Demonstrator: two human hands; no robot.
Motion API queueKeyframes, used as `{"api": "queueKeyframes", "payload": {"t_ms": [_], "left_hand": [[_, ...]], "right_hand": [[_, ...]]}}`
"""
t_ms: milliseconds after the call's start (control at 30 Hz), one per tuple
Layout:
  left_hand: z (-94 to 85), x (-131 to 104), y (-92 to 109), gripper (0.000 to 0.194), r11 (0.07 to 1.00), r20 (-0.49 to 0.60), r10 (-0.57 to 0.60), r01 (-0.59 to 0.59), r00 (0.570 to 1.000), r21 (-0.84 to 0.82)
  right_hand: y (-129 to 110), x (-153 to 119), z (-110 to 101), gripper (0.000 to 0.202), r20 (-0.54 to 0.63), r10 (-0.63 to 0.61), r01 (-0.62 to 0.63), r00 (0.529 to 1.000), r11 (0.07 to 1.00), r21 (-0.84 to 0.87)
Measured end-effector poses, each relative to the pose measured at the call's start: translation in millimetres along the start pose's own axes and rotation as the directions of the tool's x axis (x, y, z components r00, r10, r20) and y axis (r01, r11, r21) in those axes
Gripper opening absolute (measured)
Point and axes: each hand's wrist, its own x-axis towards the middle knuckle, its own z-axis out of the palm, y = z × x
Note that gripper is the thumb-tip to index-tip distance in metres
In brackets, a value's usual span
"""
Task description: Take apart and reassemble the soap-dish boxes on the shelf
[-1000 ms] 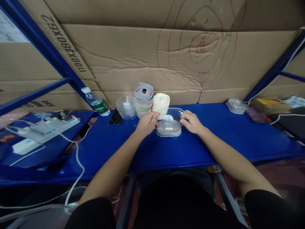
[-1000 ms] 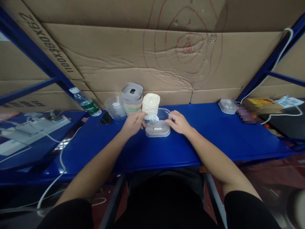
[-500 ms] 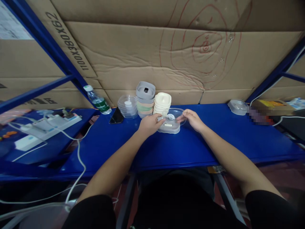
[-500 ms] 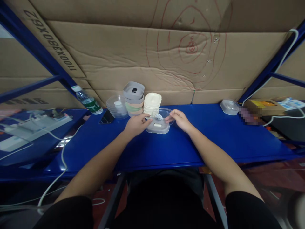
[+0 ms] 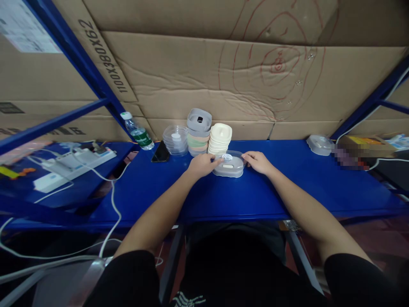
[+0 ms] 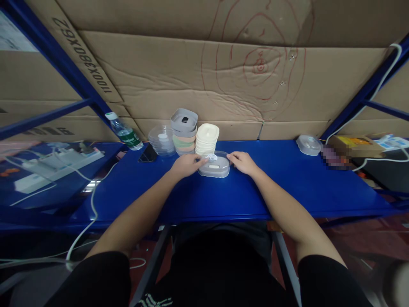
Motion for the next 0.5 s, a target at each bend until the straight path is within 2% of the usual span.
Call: {"api": "queueKeyframes", "payload": {"t_ms": [167, 500], "left_hand": [[-5.3, 0.5, -0.7, 0.073, 0.999, 0.05, -0.025, 0.026, 0.998, -0.021], [-14.5, -4.2, -0.7, 0.068, 0.998, 0.153, -0.044, 0.05, 0.987, -0.038]], "right_hand": [[-3.9, -0.1, -2.9, 0.03, 0.018, -0.066, 0.067, 0.998, 0.988, -0.136], [-5.5, -1.3, -2.3, 0.031, 0.048, -0.138, 0.145, 0.989, 0.966, -0.215]]}}
